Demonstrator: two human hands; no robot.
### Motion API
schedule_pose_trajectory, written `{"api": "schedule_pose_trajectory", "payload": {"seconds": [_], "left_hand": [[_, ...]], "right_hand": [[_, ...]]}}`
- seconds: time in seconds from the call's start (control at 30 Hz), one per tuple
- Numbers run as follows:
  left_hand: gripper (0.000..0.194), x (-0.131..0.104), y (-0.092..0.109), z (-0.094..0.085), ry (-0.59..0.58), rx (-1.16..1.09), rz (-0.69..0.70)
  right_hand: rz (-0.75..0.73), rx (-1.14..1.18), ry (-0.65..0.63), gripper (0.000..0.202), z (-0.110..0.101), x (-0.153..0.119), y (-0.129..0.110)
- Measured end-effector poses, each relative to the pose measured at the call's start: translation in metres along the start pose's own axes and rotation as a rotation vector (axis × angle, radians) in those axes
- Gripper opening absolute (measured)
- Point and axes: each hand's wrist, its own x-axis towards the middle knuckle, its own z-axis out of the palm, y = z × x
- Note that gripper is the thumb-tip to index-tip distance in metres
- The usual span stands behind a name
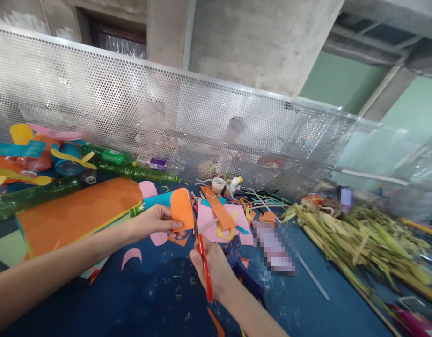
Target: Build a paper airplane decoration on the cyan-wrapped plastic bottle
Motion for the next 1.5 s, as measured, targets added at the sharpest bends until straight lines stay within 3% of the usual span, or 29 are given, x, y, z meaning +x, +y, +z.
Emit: {"api": "schedule_pose_trajectory", "payload": {"seconds": [0.4,0.77,0.93,1.03,1.23,1.33,1.5], "left_hand": [[0.021,0.000,-0.001,0.000,-0.014,-0.018,-0.010],[0.022,-0.001,0.003,0.003,0.045,0.013,-0.036],[0.024,0.003,0.000,0.000,0.089,-0.015,-0.075],[0.025,0.005,-0.006,-0.003,0.094,-0.051,-0.077],[0.027,0.009,-0.015,-0.008,0.144,-0.028,-0.070],[0.027,0.010,-0.017,-0.006,0.163,-0.009,-0.071],[0.030,0.011,-0.026,-0.002,0.139,-0.015,-0.078]], "right_hand": [[0.023,0.048,0.005,0.050,0.004,-0.002,0.000],[0.054,0.062,0.031,0.048,0.008,-0.003,0.004],[0.355,0.173,0.081,0.045,0.011,0.005,0.009],[0.350,0.009,0.124,0.036,0.003,0.012,0.010],[0.313,-0.387,0.063,0.018,-0.003,0.014,0.015],[0.304,-0.578,0.053,0.025,0.003,0.012,0.014],[0.193,-0.663,0.038,0.025,0.010,0.009,0.011]]}}
